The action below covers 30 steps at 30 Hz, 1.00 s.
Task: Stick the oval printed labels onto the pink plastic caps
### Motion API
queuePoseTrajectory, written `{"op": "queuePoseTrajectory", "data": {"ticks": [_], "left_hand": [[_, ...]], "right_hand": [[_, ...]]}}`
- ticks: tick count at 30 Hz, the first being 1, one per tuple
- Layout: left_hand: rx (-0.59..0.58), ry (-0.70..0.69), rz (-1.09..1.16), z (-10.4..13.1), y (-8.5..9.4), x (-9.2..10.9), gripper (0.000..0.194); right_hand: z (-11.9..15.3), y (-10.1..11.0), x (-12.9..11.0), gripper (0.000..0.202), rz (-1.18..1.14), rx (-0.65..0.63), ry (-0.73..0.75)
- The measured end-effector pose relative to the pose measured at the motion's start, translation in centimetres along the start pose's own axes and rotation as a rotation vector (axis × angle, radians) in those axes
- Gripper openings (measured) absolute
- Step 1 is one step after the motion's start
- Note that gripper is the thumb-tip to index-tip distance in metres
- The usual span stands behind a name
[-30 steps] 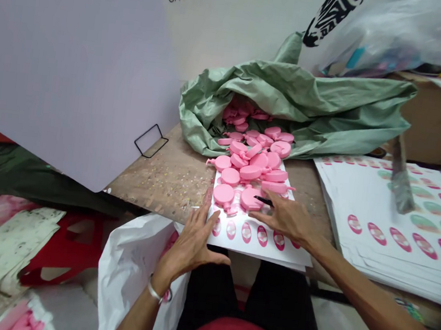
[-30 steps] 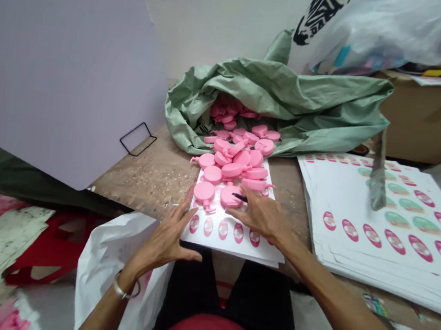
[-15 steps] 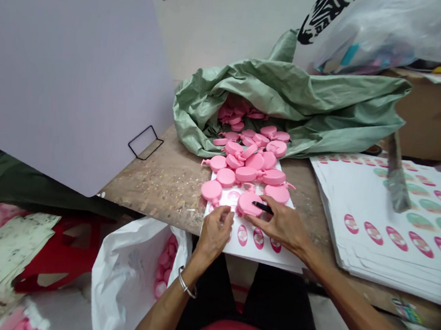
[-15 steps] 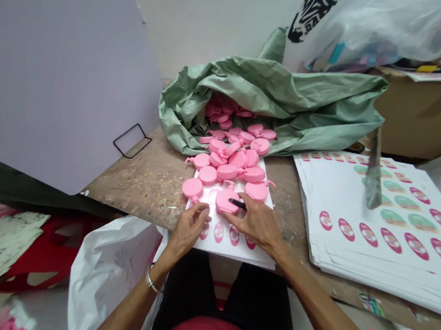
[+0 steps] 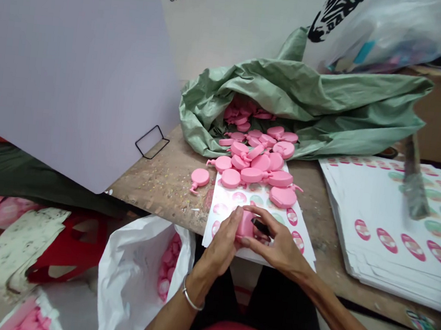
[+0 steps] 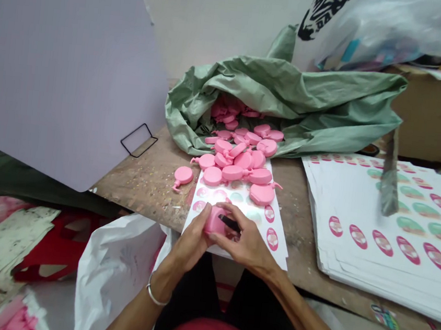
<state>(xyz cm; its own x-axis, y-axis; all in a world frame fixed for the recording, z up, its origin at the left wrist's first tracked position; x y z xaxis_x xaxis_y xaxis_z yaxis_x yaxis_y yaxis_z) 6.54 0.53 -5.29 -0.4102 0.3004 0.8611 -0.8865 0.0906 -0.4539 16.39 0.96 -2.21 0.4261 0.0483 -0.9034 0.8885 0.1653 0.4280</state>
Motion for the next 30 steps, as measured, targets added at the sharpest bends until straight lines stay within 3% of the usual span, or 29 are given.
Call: {"op": "queuePoseTrajectory", "data": {"ticks": [2,5,8,11,14,17,21,30], "left_hand": [[-0.054,0.01,0.102,-0.2,-0.4,0.2,0.046],[0.074,0.053,0.154,-0.7,2.2,0.8,0.044],[0.226,0.123,0.294,-0.8,5.6,1.2,0.047],[0.266,0.167,0.389,-0.8,7.2,1.2,0.054],[0.26,0.17,0.33,-0.7,7.3,0.7,0.056],[0.247,0.131,0.274,-0.9,6.6,0.1,0.054],[0.282,0.016,0.141,-1.6,6.4,0.2,0.053],[0.286,-0.021,0.034,-2.6,6.0,-0.5,0.055]], "right_hand": [[-0.4,-0.3,0.5,0.049,-0.168,-0.046,-0.052],[-1.5,1.2,1.7,0.039,-0.2,0.04,-0.096],[-2.8,2.9,2.3,0.024,0.074,0.149,-0.061],[-3.6,2.5,2.3,0.02,0.431,0.182,0.0],[-3.5,1.3,2.2,0.023,0.679,0.23,0.057],[-3.1,0.7,2.0,0.021,0.782,0.307,0.087],[-2.8,1.0,2.0,0.02,0.826,0.4,0.093],[-2.5,0.5,2.0,0.024,0.861,0.375,0.146]]}}
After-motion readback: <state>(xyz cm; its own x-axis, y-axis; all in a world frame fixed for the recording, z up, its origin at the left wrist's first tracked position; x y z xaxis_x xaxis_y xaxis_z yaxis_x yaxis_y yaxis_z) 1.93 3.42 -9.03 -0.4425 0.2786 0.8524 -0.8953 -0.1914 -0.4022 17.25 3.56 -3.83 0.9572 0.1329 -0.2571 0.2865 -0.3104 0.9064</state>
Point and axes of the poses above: each hand's wrist, its own z-axis away from the middle knuckle, its own y-axis out of the back of the hand, x = y × z, the point moved 10 cm from there along -z, towards the middle knuckle, and after that the axes turned 8 degrees about -y, right-handed, at the moved point
